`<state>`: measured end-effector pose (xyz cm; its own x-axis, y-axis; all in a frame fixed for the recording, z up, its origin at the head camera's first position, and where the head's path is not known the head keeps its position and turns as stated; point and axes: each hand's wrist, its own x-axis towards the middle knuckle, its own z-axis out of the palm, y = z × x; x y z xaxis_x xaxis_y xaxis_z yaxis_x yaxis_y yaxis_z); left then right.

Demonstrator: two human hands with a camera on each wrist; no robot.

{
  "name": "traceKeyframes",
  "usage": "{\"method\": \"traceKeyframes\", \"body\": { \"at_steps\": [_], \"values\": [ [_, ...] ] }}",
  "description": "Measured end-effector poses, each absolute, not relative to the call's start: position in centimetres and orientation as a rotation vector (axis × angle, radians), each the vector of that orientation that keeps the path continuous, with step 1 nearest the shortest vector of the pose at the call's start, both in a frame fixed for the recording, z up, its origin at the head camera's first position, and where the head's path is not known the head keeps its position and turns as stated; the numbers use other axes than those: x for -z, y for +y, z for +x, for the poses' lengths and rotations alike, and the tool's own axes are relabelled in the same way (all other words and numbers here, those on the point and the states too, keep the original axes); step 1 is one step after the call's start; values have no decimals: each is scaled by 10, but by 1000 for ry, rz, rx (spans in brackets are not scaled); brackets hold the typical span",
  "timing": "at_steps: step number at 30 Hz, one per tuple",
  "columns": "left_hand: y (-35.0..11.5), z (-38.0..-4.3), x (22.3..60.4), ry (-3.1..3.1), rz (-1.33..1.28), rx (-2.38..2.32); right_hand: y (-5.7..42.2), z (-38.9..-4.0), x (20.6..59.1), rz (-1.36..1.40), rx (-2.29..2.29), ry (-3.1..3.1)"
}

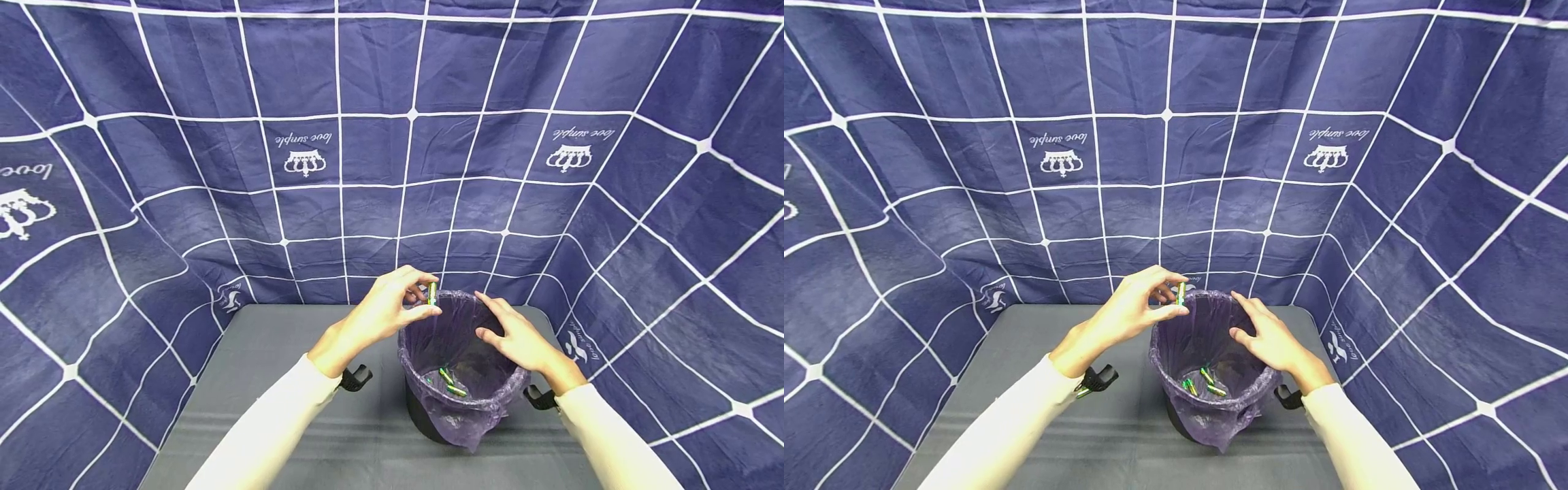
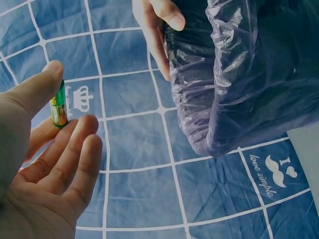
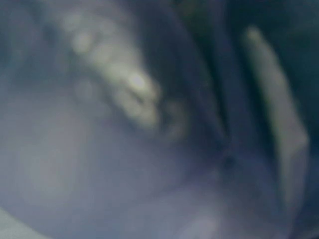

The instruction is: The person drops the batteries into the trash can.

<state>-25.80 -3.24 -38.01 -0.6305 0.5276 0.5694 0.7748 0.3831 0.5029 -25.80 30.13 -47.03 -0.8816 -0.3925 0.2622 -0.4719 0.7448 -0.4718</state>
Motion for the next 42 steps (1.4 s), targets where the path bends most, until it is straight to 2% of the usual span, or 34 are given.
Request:
{"method": "traceKeyframes", "body": {
  "at_steps": [17, 30, 42],
  "values": [
    [-28, -257, 396, -2585, -988, 928, 299, -256, 474, 684, -828, -2804],
    [-55, -252, 407, -2591, -929, 925, 301, -253, 469, 673, -832, -2802],
    [-93, -254, 437, -2541, -864, 988, 299, -256, 468, 685, -840, -2798]
  ]
}}
